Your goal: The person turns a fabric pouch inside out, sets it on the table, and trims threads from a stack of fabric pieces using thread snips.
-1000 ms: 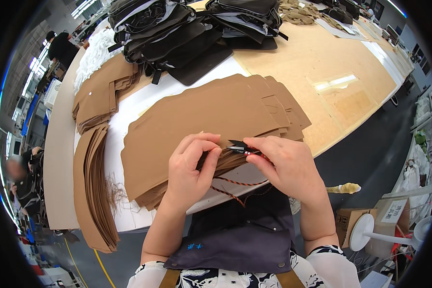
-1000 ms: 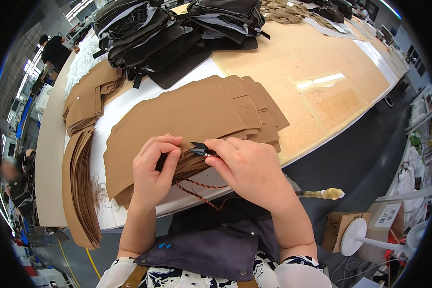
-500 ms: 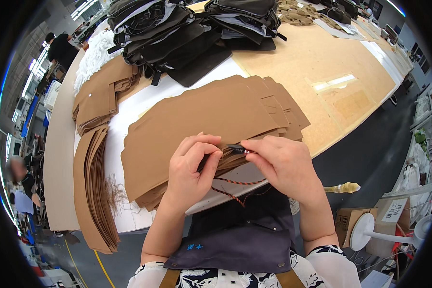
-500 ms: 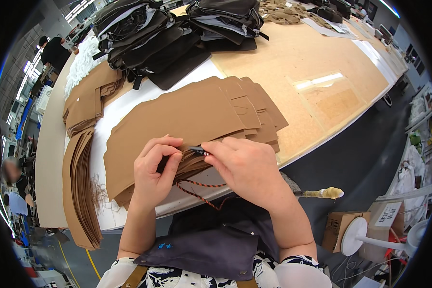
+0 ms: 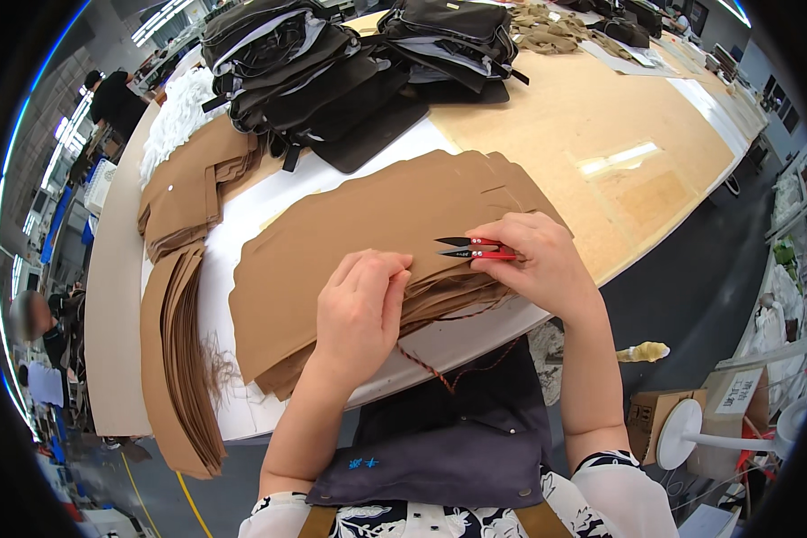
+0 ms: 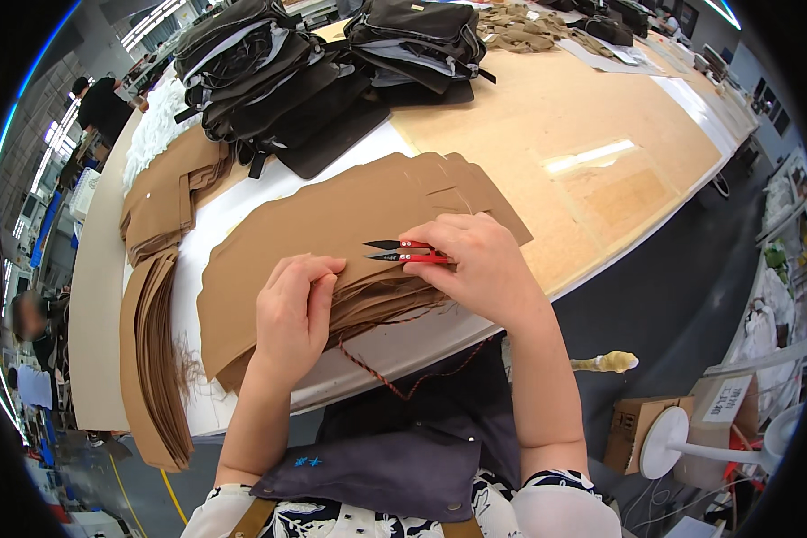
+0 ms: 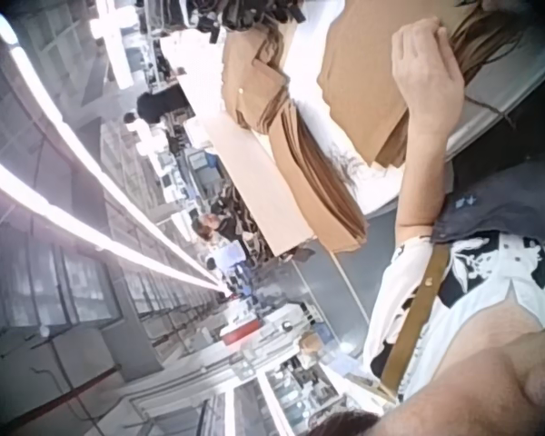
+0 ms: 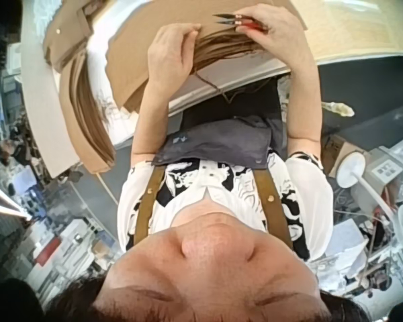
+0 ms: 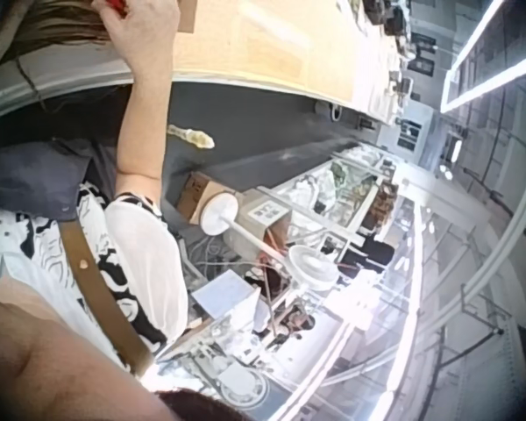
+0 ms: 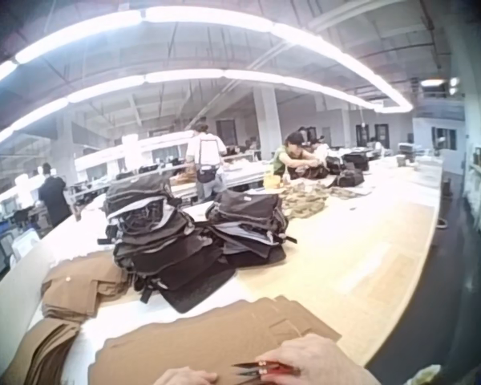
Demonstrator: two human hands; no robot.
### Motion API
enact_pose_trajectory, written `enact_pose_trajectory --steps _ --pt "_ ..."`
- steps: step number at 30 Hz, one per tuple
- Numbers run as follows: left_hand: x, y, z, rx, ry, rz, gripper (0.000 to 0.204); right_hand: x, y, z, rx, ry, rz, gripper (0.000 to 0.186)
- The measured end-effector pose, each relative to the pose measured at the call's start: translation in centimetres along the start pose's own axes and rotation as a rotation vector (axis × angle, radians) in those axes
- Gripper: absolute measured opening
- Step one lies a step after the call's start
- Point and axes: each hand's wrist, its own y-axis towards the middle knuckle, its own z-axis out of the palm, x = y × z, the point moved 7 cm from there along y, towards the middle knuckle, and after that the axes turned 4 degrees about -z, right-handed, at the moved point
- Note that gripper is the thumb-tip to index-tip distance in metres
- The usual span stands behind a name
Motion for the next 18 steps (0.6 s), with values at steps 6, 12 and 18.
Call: enact_pose_trajectory --steps 6,12,18 --pt "0.0 0.1 0.2 -0.028 0.011 0.023 0.006 -0.6 1.7 -0.2 -0.011 -0.093 -0.141 0.013" --pt "0.5 0.5 0.1 -0.043 0.010 -0.056 0.003 -0.8 5.7 0.3 -0.014 -0.113 -0.214 0.016" --pt "1.3 2.2 0.6 -0.023 0.114 -0.104 0.005 -3.1 6.0 4.6 0.030 -0.191 -0.106 0.019"
